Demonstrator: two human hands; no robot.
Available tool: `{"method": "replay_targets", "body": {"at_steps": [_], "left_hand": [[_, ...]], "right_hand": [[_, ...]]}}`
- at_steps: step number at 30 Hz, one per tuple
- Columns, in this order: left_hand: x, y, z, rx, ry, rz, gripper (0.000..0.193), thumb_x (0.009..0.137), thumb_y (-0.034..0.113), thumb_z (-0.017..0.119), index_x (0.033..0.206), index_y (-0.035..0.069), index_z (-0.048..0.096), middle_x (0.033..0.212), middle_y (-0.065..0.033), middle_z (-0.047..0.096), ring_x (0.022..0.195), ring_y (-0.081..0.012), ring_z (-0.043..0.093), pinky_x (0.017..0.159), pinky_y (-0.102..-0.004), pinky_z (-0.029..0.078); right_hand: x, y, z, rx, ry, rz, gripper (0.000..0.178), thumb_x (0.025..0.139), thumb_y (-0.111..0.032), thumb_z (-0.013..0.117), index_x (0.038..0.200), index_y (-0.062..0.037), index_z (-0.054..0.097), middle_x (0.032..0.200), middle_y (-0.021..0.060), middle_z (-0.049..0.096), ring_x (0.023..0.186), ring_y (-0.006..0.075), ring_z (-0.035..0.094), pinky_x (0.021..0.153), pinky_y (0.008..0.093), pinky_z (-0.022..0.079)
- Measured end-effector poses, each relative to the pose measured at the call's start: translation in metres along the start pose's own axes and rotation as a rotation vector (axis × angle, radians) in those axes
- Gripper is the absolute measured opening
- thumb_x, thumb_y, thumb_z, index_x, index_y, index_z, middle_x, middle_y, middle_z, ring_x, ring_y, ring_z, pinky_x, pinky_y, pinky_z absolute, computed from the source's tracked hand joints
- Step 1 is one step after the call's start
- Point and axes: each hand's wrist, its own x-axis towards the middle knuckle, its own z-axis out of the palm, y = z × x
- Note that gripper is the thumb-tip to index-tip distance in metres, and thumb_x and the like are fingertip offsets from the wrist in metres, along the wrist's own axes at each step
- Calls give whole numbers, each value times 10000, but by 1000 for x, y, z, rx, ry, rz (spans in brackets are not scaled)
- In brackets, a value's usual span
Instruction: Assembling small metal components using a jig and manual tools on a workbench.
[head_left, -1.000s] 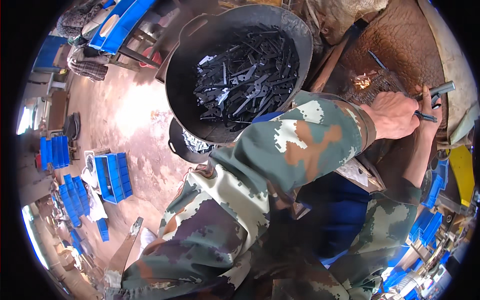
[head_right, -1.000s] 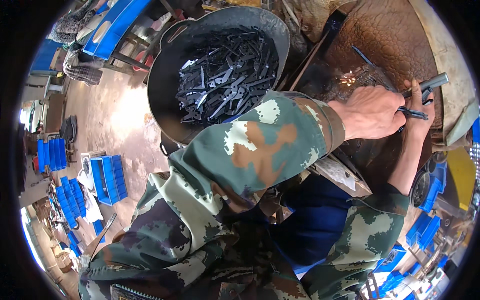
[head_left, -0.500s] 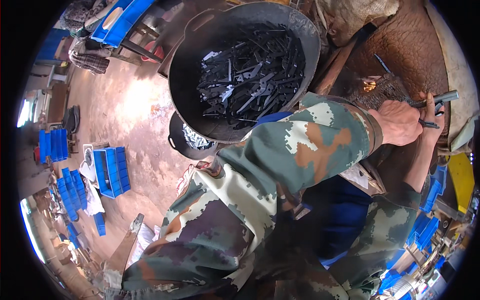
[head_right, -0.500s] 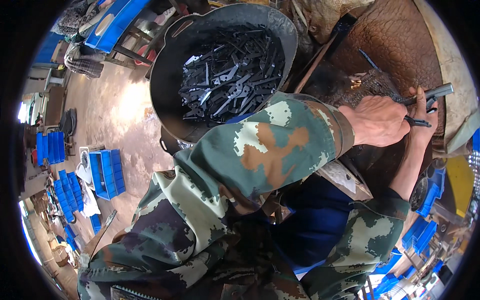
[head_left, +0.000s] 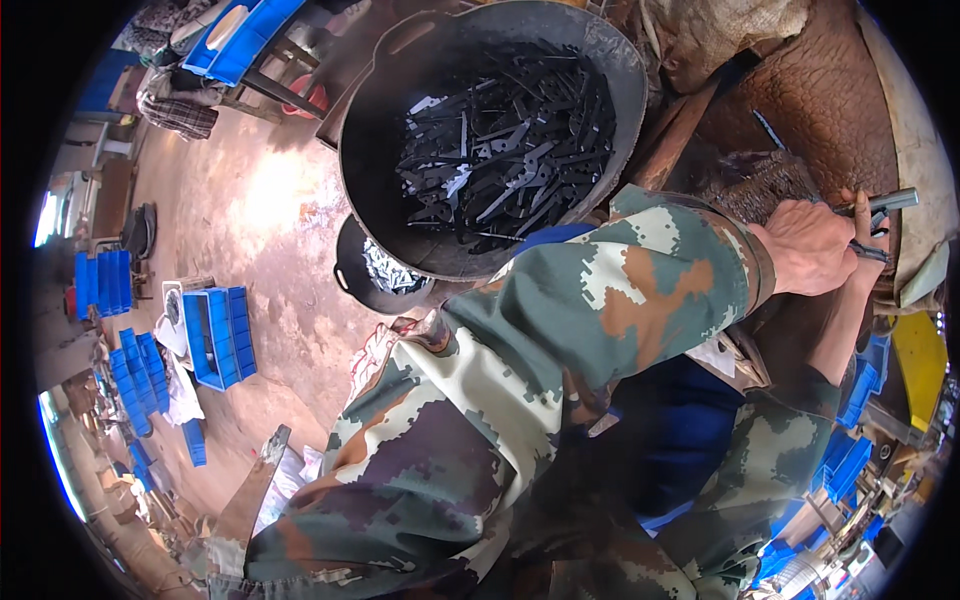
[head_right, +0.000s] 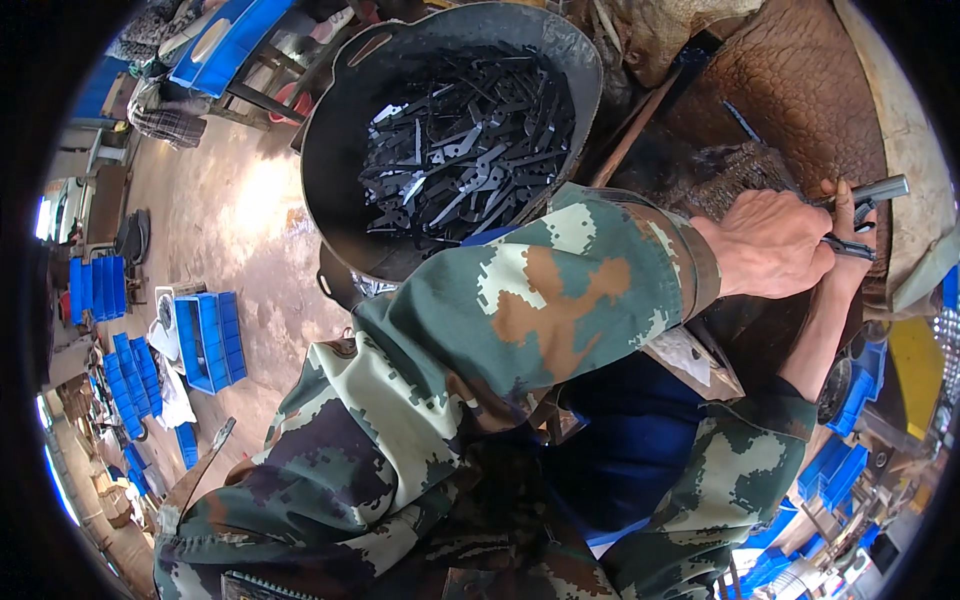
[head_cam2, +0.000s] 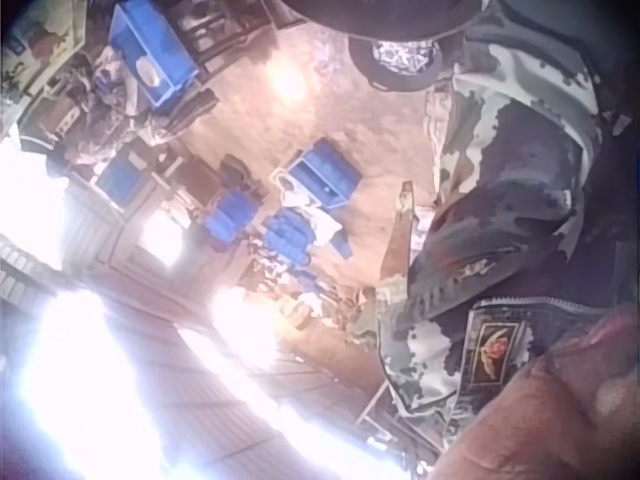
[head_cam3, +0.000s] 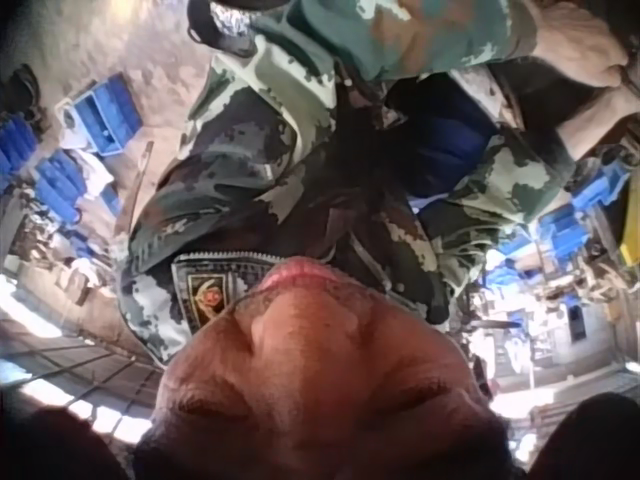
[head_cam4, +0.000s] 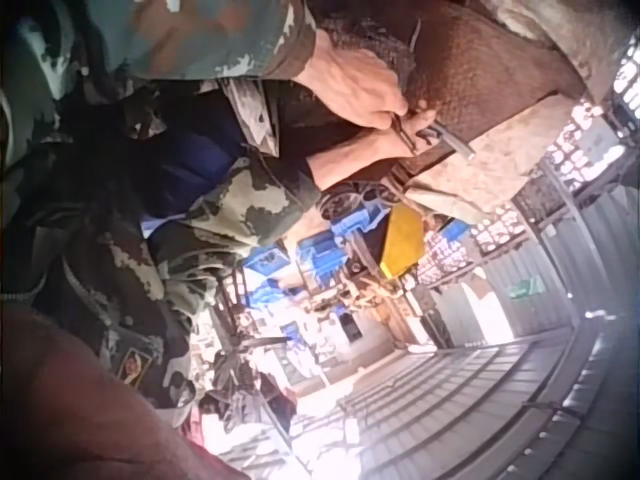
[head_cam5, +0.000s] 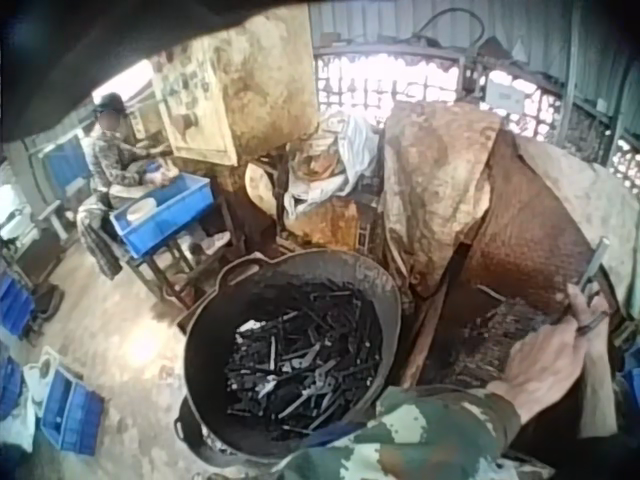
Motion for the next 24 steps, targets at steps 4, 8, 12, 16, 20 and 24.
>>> {"method": "replay_targets", "body": {"at_steps": [4,8,12,16,20,24], "left_hand": [[1,0,-1,-12,43,12,269,811,220,555,842,-13,686,823,-264,675,820,-438,662,793,-540,497],[3,-3,-3,-3,69,21,242,798,209,574,833,-1,690,819,-261,675,819,-444,658,793,-542,498],[4,-4,-8,-6,89,30,216,788,205,587,831,25,698,820,-253,676,818,-446,654,797,-545,497],[7,-2,-8,1,105,36,203,781,205,597,816,31,697,818,-240,679,823,-437,656,796,-535,503],[1,-8,-17,5,155,25,228,785,222,612,888,47,715,821,-222,688,833,-420,662,796,-512,515],[1,-3,-20,12,128,-6,275,791,242,618,971,63,725,842,-210,695,850,-409,664,798,-503,519]], "right_hand": [[-1,0,-1,21,-22,23,232,947,-239,677,1071,-51,616,932,31,700,733,78,585,652,242,481],[-2,-4,0,67,-25,52,224,949,-213,671,1079,-40,613,936,51,698,766,106,619,683,255,509],[-6,-10,6,63,29,105,223,946,-192,673,1089,-32,610,947,76,701,807,131,644,713,268,527],[-7,-7,3,112,53,80,228,945,-184,674,1090,-24,602,960,86,702,831,143,653,729,278,533],[-11,-11,12,44,59,62,249,944,-193,676,1097,-19,585,962,98,702,833,148,654,731,278,532],[-9,-13,9,27,34,33,247,948,-204,672,1092,-25,581,947,93,699,814,136,647,697,260,521]]}}
